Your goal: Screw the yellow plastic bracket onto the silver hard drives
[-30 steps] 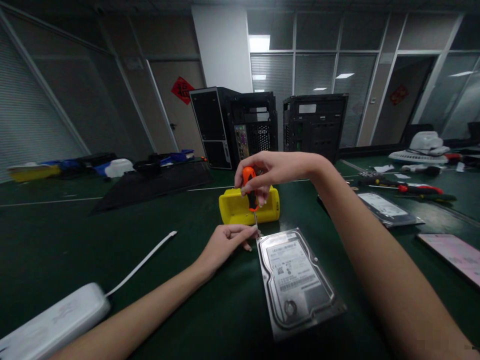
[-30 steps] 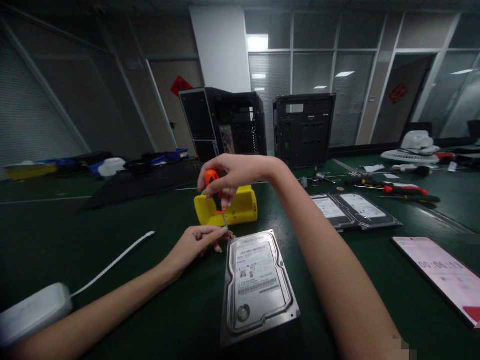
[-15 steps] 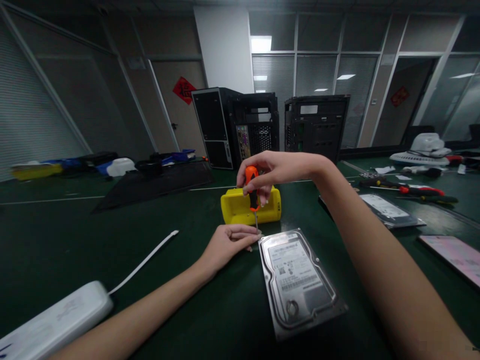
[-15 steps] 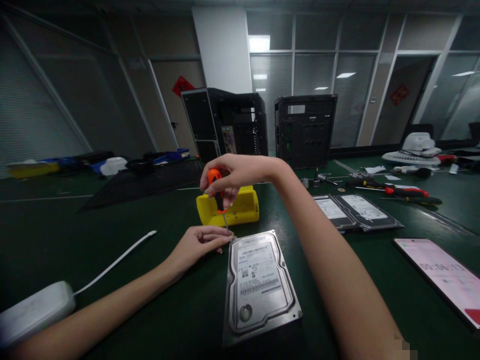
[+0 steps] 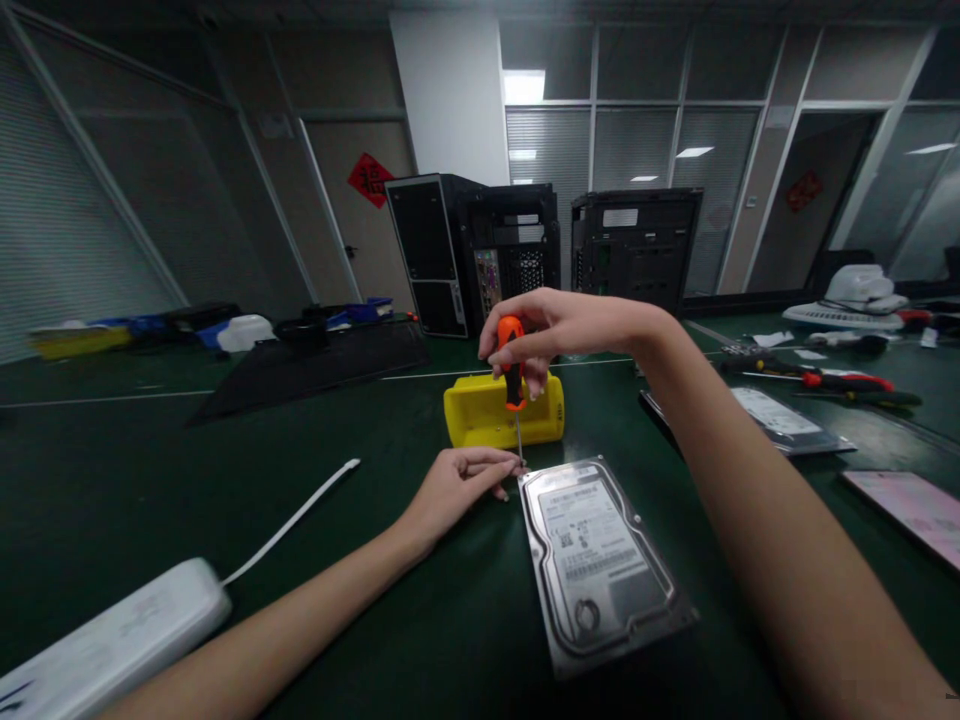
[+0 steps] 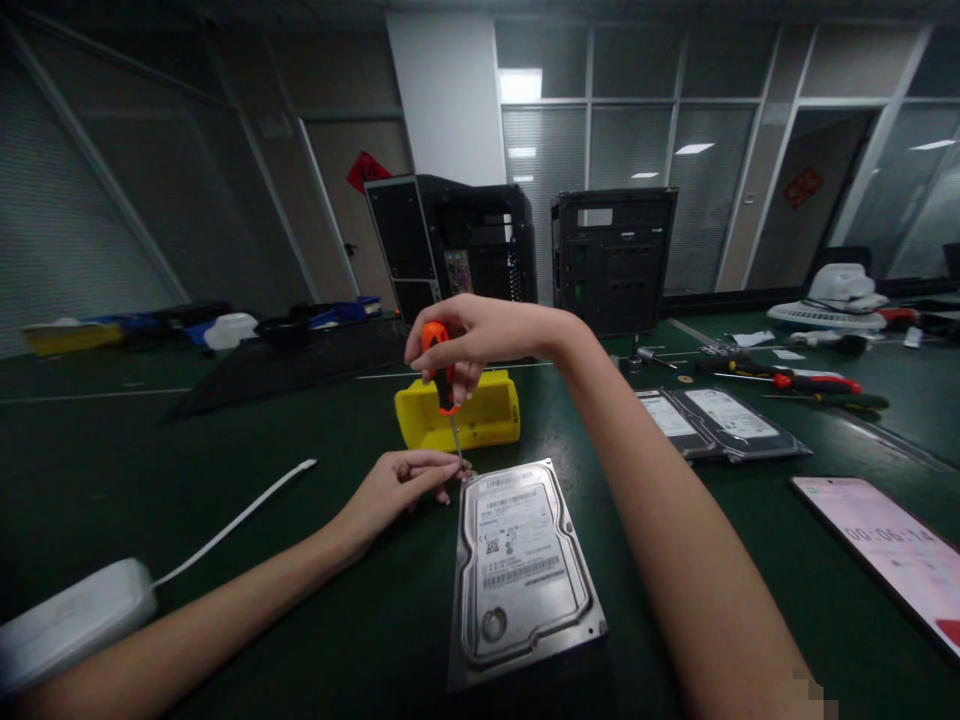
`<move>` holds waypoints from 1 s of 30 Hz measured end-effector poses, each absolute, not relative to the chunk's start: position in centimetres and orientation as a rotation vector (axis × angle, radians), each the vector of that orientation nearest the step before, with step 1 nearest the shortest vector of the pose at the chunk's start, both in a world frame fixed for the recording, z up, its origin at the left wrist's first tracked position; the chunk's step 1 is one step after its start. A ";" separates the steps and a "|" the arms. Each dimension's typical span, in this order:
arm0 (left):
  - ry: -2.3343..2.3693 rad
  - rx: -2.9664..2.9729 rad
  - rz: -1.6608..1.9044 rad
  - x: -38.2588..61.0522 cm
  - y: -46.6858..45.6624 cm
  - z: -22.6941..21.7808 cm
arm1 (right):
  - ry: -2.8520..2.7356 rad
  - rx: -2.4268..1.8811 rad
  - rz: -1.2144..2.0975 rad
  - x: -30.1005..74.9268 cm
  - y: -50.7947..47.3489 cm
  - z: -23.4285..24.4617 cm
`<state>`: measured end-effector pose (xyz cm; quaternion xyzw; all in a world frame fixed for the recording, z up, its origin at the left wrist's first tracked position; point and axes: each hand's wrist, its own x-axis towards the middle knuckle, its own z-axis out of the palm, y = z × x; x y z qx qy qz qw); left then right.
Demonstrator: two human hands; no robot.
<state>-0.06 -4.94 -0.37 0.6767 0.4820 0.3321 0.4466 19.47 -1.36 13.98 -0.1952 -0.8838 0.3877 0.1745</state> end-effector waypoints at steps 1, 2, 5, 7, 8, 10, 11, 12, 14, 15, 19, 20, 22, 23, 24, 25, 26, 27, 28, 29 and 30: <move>1.183 1.678 0.822 -0.1 -4.9 -0.5 | -2.514 -0.557 1.112 19.4 -1.4 14.0; 1.175 1.680 0.821 -0.1 -4.8 -0.6 | -2.521 -0.560 1.120 19.4 -1.3 13.9; 1.161 1.699 0.801 -0.2 -4.7 -0.9 | -2.525 -0.567 1.121 19.3 -1.3 13.8; 1.156 1.723 0.785 -0.2 -4.6 -1.0 | -2.531 -0.570 1.126 19.2 -1.3 13.8; 1.154 1.740 0.776 -0.2 -4.6 -1.0 | -2.535 -0.571 1.132 19.2 -1.3 13.8; 1.149 1.781 0.759 -0.2 -4.6 -1.0 | -2.540 -0.575 1.140 19.2 -1.3 13.7; 1.146 1.802 0.751 -0.2 -4.6 -1.0 | -2.540 -0.578 1.143 19.2 -1.3 13.7; 1.146 1.820 0.741 -0.2 -4.6 -1.0 | -2.539 -0.581 1.145 19.2 -1.3 13.7; 1.147 1.848 0.723 -0.2 -4.6 -0.9 | -2.541 -0.588 1.151 19.1 -1.3 13.7; 1.146 1.858 0.717 -0.2 -4.6 -0.9 | -2.542 -0.591 1.154 19.1 -1.2 13.7; 1.141 1.876 0.708 -0.3 -4.6 -1.0 | -2.557 -0.591 1.156 19.1 -1.1 13.7; 1.145 1.876 0.705 -0.3 -4.6 -1.0 | -2.560 -0.595 1.152 19.1 -1.1 13.7; 1.153 1.875 0.697 -0.3 -4.6 -1.1 | -2.562 -0.605 1.139 19.1 -1.1 13.7; 1.157 1.876 0.695 -0.3 -4.5 -1.0 | -2.562 -0.608 1.131 19.1 -1.1 13.6; 1.158 1.879 0.695 -0.3 -4.5 -1.0 | -2.560 -0.606 1.121 19.1 -1.1 13.6; 1.156 1.881 0.697 -0.2 -4.5 -0.9 | -2.558 -0.601 1.113 19.1 -1.1 13.6; 1.153 1.878 0.702 -0.2 -4.6 -0.9 | -2.557 -0.595 1.108 19.1 -1.1 13.6; 1.150 1.870 0.709 -0.1 -4.6 -0.7 | -2.556 -0.590 1.107 19.1 -1.1 13.6; 1.147 1.855 0.718 -0.1 -4.7 -0.6 | -2.554 -0.585 1.110 19.0 -1.1 13.5; 1.142 1.839 0.725 0.0 -4.7 -0.5 | -2.553 -0.579 1.116 19.0 -1.1 13.5; 1.134 1.827 0.732 0.0 -4.8 -0.4 | -2.552 -0.576 1.123 19.0 -1.1 13.5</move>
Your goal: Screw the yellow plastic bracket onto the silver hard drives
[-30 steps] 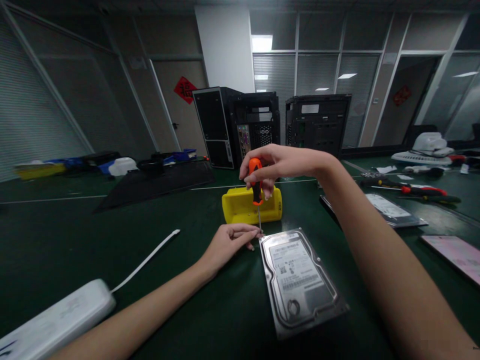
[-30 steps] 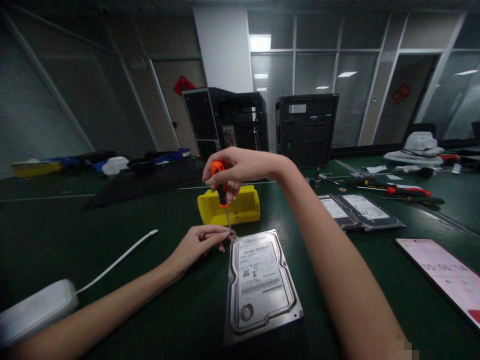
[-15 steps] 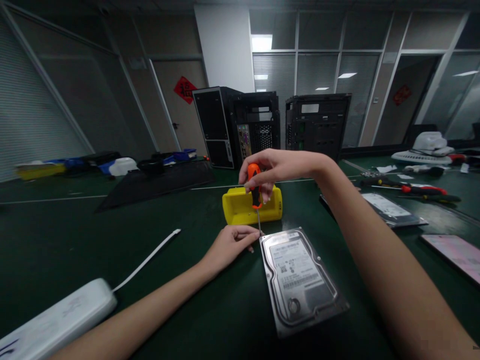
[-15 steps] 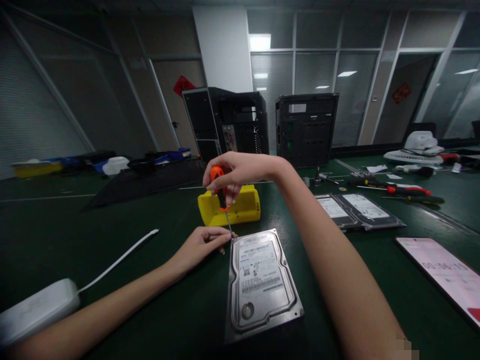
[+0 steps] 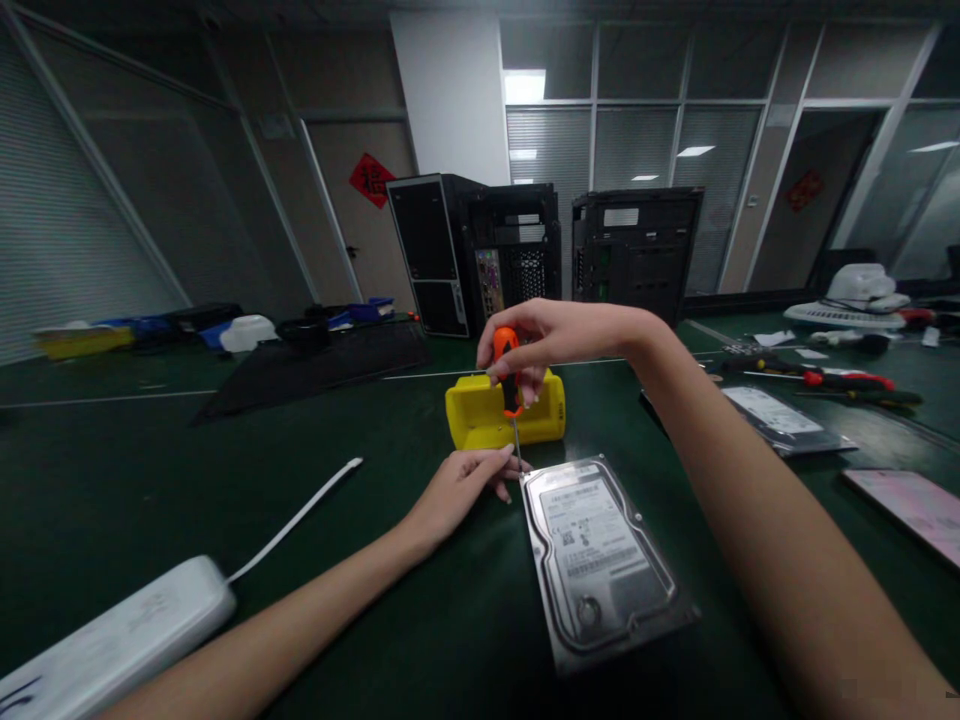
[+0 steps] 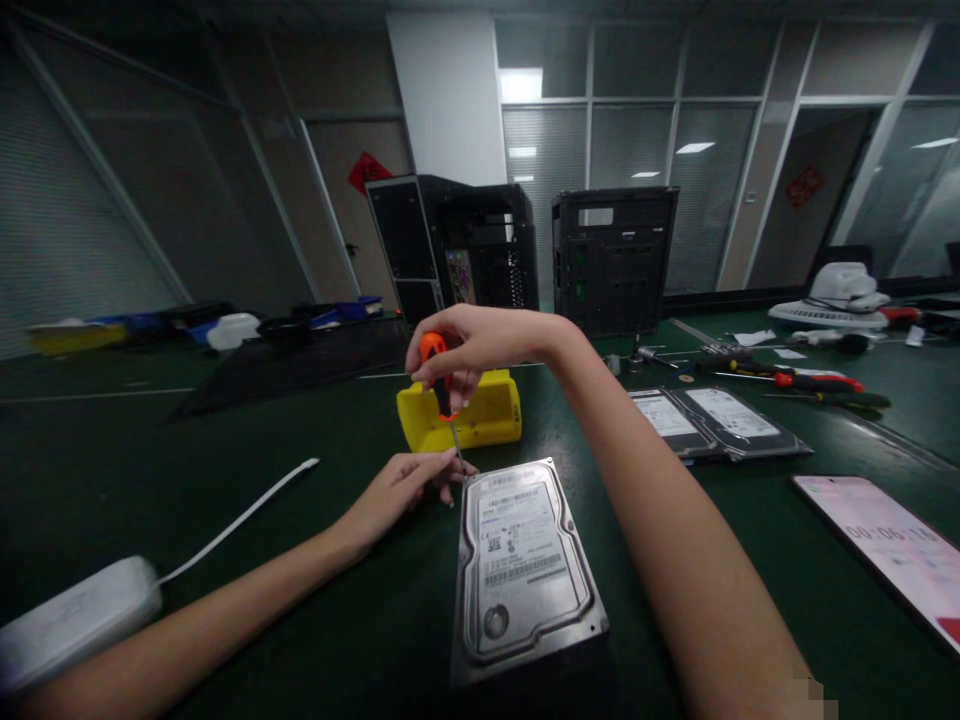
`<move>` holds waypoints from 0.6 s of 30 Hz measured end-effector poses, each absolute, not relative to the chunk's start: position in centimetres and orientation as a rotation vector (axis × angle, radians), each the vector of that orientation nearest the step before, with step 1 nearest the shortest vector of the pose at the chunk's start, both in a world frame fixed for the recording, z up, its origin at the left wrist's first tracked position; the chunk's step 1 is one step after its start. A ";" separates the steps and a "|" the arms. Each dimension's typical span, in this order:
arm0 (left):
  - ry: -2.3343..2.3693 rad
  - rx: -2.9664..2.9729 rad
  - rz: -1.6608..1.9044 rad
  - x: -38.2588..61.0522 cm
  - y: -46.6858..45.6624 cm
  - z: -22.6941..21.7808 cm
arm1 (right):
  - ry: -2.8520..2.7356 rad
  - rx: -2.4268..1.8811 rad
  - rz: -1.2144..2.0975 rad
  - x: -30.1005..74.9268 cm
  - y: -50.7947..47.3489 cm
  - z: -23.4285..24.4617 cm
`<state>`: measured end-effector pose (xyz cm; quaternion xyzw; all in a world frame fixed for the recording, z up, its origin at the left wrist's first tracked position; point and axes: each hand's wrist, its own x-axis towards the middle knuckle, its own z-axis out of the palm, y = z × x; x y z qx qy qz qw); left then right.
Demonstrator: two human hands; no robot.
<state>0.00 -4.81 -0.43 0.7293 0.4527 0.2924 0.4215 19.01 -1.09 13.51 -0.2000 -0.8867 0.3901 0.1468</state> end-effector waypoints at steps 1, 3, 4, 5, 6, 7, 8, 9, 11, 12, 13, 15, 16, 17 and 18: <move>1.123 1.823 0.739 0.0 -4.9 -0.4 | -2.550 -0.575 1.129 19.0 -1.1 13.5; 1.093 1.837 0.742 0.0 -4.9 -0.4 | -2.540 -0.586 1.137 19.0 -1.1 13.5; 1.080 1.846 0.739 -0.1 -4.9 -0.4 | -2.535 -0.598 1.140 19.0 -1.1 13.5; 1.073 1.852 0.736 -0.1 -4.9 -0.5 | -2.529 -0.610 1.142 19.0 -1.2 13.5; 1.071 1.854 0.732 -0.2 -4.9 -0.5 | -2.524 -0.618 1.147 19.0 -1.2 13.5; 1.073 1.855 0.730 -0.2 -4.9 -0.6 | -2.519 -0.623 1.153 19.0 -1.2 13.5; 1.078 1.856 0.729 -0.2 -4.8 -0.7 | -2.516 -0.624 1.160 19.0 -1.2 13.5; 1.087 1.857 0.727 -0.2 -4.8 -0.7 | -2.513 -0.621 1.166 19.0 -1.1 13.5; 1.110 1.862 0.722 -0.2 -4.8 -0.7 | -2.511 -0.609 1.175 19.1 -1.1 13.4; 1.122 1.864 0.715 -0.2 -4.8 -0.7 | -2.513 -0.603 1.175 19.1 -1.1 13.4; 1.133 1.867 0.710 -0.2 -4.8 -0.6 | -2.515 -0.598 1.174 19.1 -1.1 13.4; 1.144 1.871 0.700 -0.2 -4.9 -0.6 | -2.516 -0.592 1.174 19.1 -1.1 13.4; 1.143 1.872 0.700 -0.2 -4.9 -0.5 | -2.516 -0.591 1.173 19.1 -1.1 13.5; 1.140 1.872 0.699 -0.2 -4.9 -0.5 | -2.517 -0.589 1.172 19.2 -1.1 13.5; 1.135 1.872 0.700 -0.2 -4.9 -0.5 | -2.519 -0.587 1.168 19.2 -1.1 13.5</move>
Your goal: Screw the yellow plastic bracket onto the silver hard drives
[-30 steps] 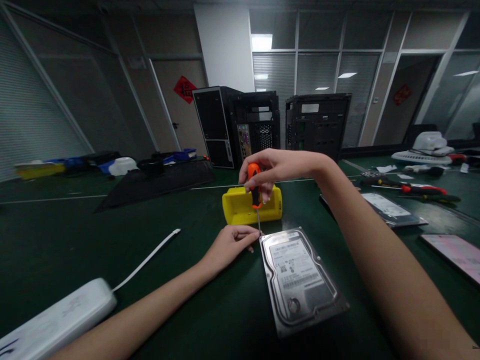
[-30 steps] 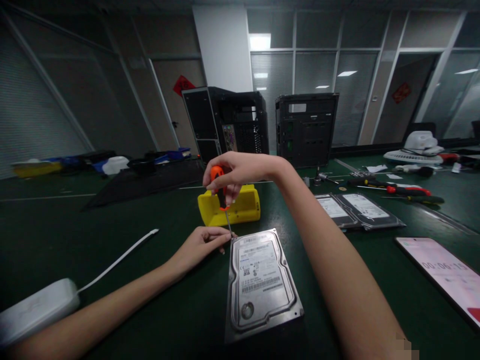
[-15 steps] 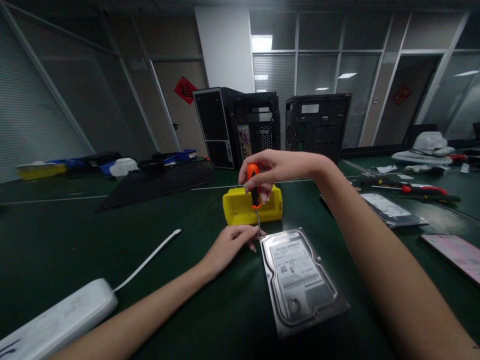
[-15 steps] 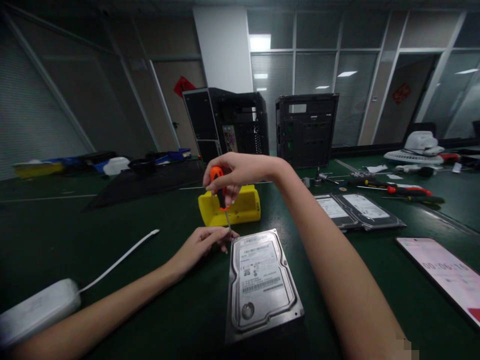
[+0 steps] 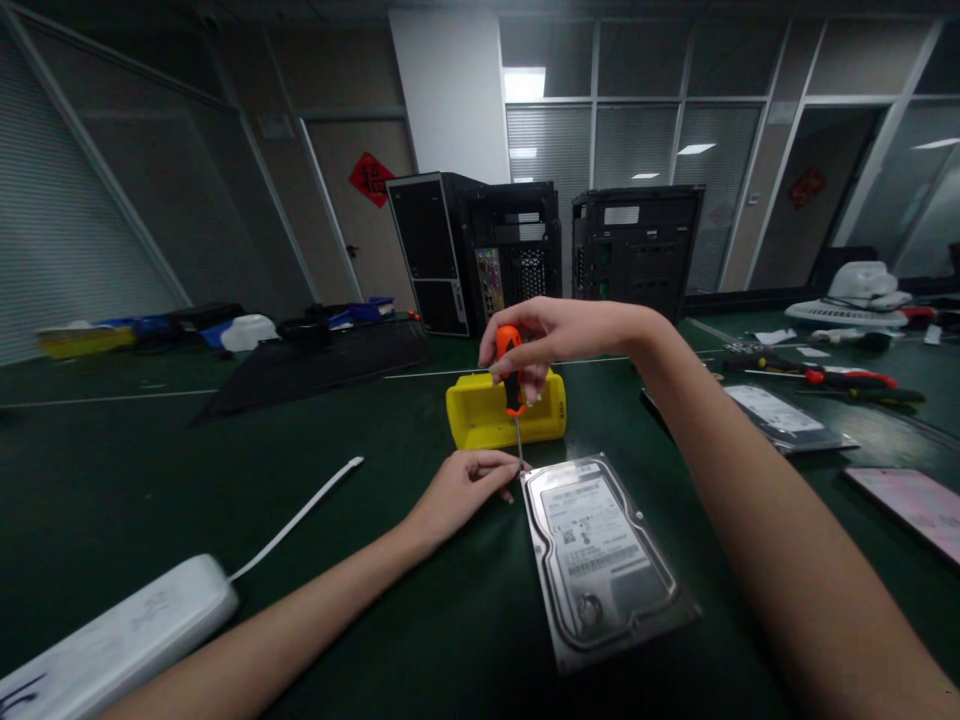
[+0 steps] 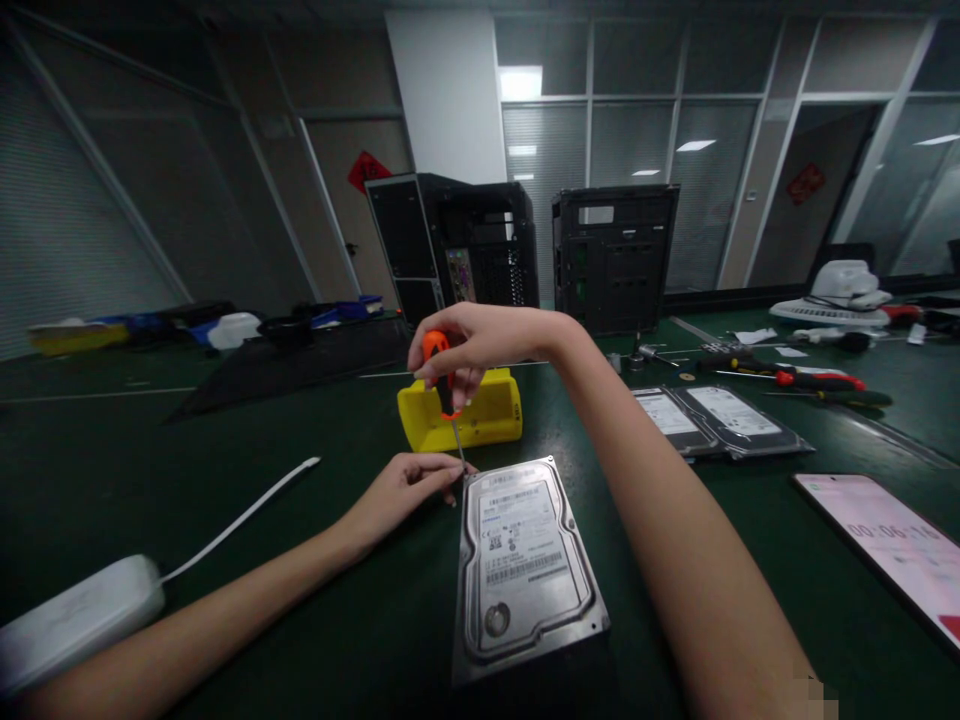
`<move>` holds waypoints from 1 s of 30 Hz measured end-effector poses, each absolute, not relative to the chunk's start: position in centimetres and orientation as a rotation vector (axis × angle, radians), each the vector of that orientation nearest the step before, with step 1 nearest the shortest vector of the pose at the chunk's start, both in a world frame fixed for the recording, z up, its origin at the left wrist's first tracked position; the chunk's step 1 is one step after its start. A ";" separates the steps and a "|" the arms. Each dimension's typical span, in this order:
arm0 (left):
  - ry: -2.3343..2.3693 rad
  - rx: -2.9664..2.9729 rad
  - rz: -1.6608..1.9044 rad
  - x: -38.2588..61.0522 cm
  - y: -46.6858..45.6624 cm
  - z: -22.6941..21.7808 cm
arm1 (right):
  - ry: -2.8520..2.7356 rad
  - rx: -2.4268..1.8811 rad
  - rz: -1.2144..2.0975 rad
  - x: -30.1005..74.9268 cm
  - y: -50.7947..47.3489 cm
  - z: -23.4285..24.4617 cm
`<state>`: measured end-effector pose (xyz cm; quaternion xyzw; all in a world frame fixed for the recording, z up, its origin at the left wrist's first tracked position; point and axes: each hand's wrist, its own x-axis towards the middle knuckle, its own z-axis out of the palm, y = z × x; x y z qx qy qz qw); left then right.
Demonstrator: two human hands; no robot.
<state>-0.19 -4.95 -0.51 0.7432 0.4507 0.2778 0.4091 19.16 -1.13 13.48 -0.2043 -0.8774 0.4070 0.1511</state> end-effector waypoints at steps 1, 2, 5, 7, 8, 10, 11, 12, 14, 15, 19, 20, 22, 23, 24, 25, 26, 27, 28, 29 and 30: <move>1.132 1.872 0.698 -0.2 -5.0 -0.5 | -2.522 -0.584 1.164 19.2 -1.2 13.5; 1.131 1.872 0.696 -0.2 -5.0 -0.5 | -2.525 -0.582 1.158 19.2 -1.2 13.5; 1.146 1.880 0.687 -0.2 -4.9 -0.6 | -2.531 -0.572 1.140 19.2 -1.2 13.6; 1.146 1.887 0.692 -0.2 -4.9 -0.7 | -2.548 -0.555 1.133 19.2 -1.2 13.6; 1.141 1.889 0.695 -0.2 -4.8 -0.8 | -2.557 -0.545 1.131 19.2 -1.2 13.6; 1.135 1.892 0.701 -0.2 -4.8 -0.8 | -2.566 -0.531 1.132 19.2 -1.2 13.6; 1.137 1.892 0.702 -0.2 -4.7 -0.9 | -2.566 -0.528 1.132 19.2 -1.2 13.6; 1.140 1.891 0.702 -0.2 -4.7 -0.8 | -2.566 -0.527 1.130 19.2 -1.2 13.6; 1.142 1.887 0.701 -0.2 -4.8 -0.8 | -2.567 -0.525 1.124 19.2 -1.2 13.6; 1.142 1.885 0.699 -0.1 -4.8 -0.7 | -2.570 -0.523 1.123 19.2 -1.2 13.6; 1.150 1.874 0.686 -0.1 -5.0 -0.5 | -2.587 -0.521 1.139 19.2 -1.1 13.6; 1.151 1.872 0.684 -0.1 -5.0 -0.5 | -2.587 -0.522 1.131 19.1 -1.0 13.5; 1.149 1.875 0.691 -0.1 -5.0 -0.5 | -2.587 -0.521 1.104 19.0 -0.9 13.4; 1.145 1.879 0.695 -0.1 -5.0 -0.6 | -2.584 -0.519 1.091 19.0 -0.8 13.3; 1.141 1.885 0.700 -0.1 -5.0 -0.6 | -2.580 -0.518 1.081 18.9 -0.8 13.3; 1.138 1.891 0.701 -0.1 -5.0 -0.7 | -2.573 -0.523 1.071 18.8 -0.7 13.2; 1.137 1.896 0.699 -0.1 -5.0 -0.7 | -2.565 -0.539 1.059 18.8 -0.6 13.1; 1.140 1.900 0.696 -0.1 -5.0 -0.7 | -2.554 -0.565 1.039 18.8 -0.5 13.0; 1.145 1.904 0.694 0.0 -5.1 -0.6 | -2.542 -0.598 1.010 18.8 -0.4 13.0; 1.150 1.908 0.691 0.0 -5.1 -0.5 | -2.531 -0.631 0.975 18.8 -0.2 12.9; 1.155 1.912 0.688 0.0 -5.2 -0.4 | -2.522 -0.659 0.939 18.9 -0.1 12.9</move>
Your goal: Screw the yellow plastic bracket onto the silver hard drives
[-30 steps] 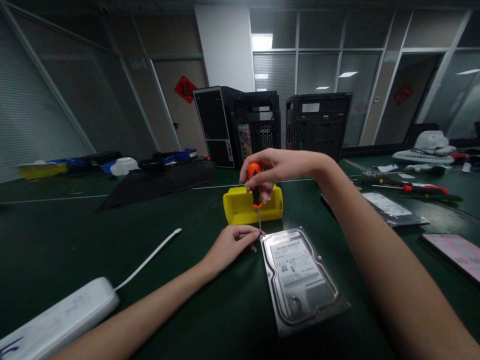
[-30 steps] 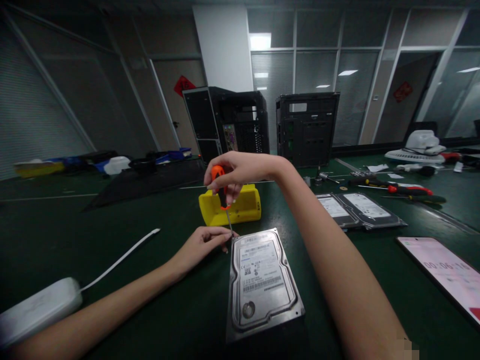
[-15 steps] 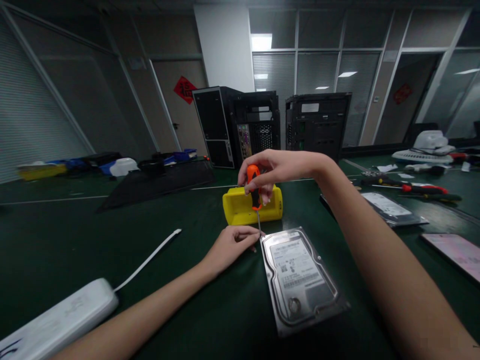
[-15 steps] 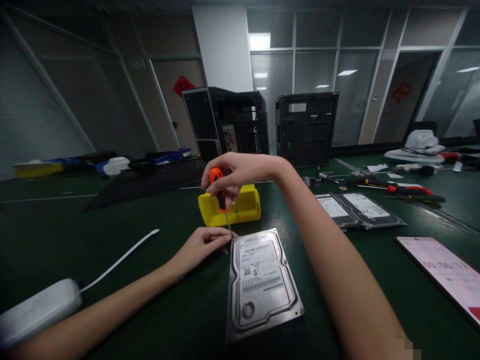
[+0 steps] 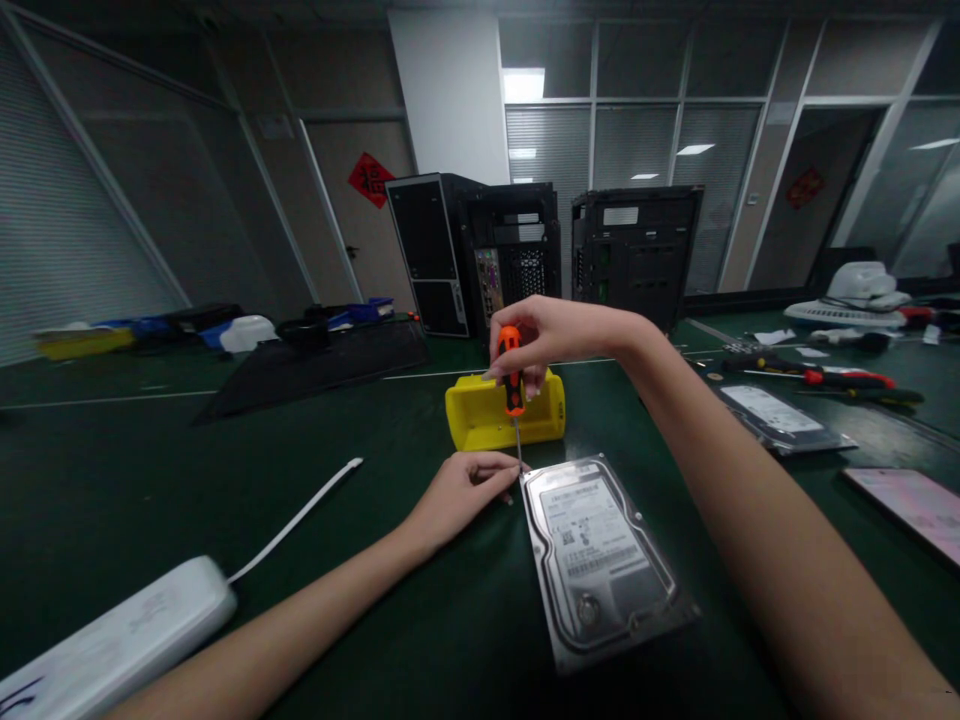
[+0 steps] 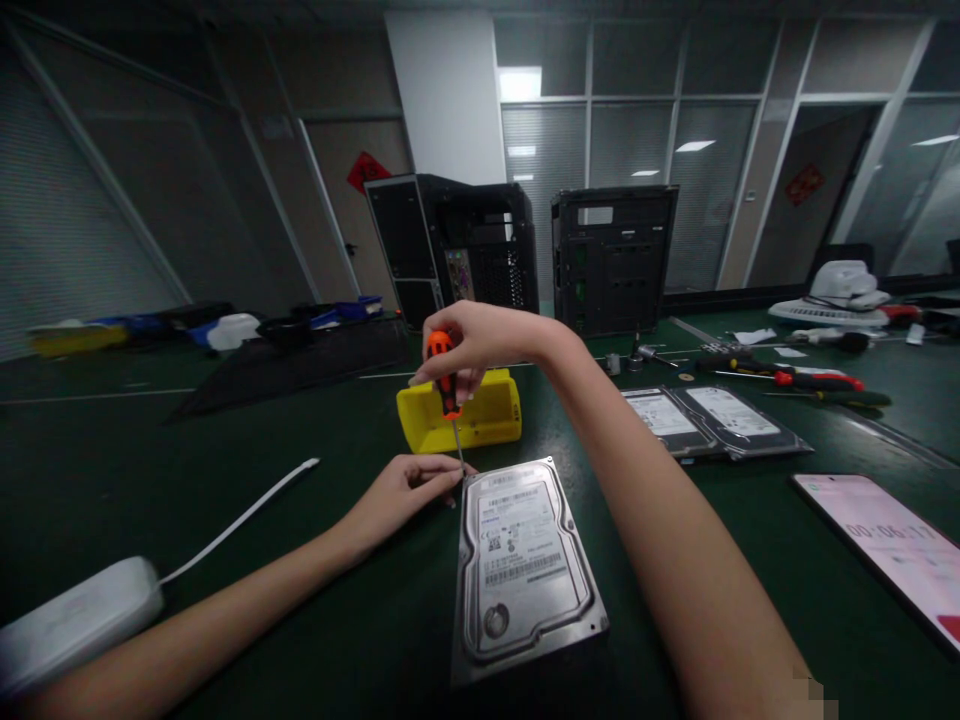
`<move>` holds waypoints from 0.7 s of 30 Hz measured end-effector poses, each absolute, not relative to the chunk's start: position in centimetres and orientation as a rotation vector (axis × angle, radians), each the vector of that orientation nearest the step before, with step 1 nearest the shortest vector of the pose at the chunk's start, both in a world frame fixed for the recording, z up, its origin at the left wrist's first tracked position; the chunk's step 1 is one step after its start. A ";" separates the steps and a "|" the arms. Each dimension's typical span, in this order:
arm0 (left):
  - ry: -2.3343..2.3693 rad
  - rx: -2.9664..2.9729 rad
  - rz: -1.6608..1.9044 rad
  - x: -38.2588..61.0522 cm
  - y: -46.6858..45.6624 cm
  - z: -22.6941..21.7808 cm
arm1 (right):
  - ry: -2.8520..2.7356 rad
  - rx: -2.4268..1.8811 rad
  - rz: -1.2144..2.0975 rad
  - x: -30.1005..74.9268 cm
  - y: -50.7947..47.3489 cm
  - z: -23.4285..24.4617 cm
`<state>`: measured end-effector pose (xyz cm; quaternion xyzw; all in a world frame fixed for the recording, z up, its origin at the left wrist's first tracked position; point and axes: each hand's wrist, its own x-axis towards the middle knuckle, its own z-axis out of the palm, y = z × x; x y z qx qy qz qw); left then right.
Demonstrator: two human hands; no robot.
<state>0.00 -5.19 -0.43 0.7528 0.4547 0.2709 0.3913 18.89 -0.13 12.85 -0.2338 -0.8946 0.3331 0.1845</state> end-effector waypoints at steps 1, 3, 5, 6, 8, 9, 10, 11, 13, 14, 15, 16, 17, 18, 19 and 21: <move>1.158 1.918 0.686 0.0 -5.3 -0.3 | -2.517 -0.679 0.908 19.0 0.0 12.8; 1.162 1.928 0.676 0.0 -5.3 -0.2 | -2.518 -0.692 0.862 19.1 0.1 12.7; 1.165 1.939 0.672 0.1 -5.4 -0.1 | -2.539 -0.685 0.822 19.0 0.2 12.7; 1.165 1.942 0.672 0.1 -5.3 -0.1 | -2.550 -0.677 0.802 18.9 0.2 12.7; 1.157 1.944 0.677 0.1 -5.3 -0.1 | -2.565 -0.670 0.765 18.5 0.1 12.6; 1.148 1.945 0.677 0.1 -5.3 -0.2 | -2.571 -0.677 0.748 18.4 0.0 12.6; 1.136 1.948 0.674 0.1 -5.3 -0.2 | -2.576 -0.693 0.729 18.2 -0.1 12.6; 1.124 1.956 0.669 0.1 -5.3 -0.2 | -2.577 -0.716 0.708 18.1 -0.2 12.6; 1.114 1.989 0.650 0.1 -5.4 -0.2 | -2.569 -0.767 0.667 18.0 -0.3 12.7; 1.117 2.010 0.638 0.1 -5.4 -0.2 | -2.565 -0.791 0.656 18.1 -0.4 12.8; 1.127 2.031 0.625 0.1 -5.5 -0.2 | -2.563 -0.811 0.653 18.1 -0.4 12.8; 1.141 2.051 0.613 0.1 -5.6 -0.1 | -2.565 -0.826 0.657 18.3 -0.4 12.9; 1.155 2.069 0.601 0.1 -5.6 0.0 | -2.573 -0.834 0.662 18.4 -0.4 13.0; 1.166 2.083 0.590 0.1 -5.7 0.0 | -2.583 -0.836 0.664 18.5 -0.4 13.1; 1.172 2.094 0.581 0.1 -5.7 0.1 | -2.590 -0.832 0.662 18.6 -0.4 13.1; 1.177 2.102 0.572 0.2 -5.7 0.2 | -2.600 -0.812 0.643 18.8 -0.4 13.2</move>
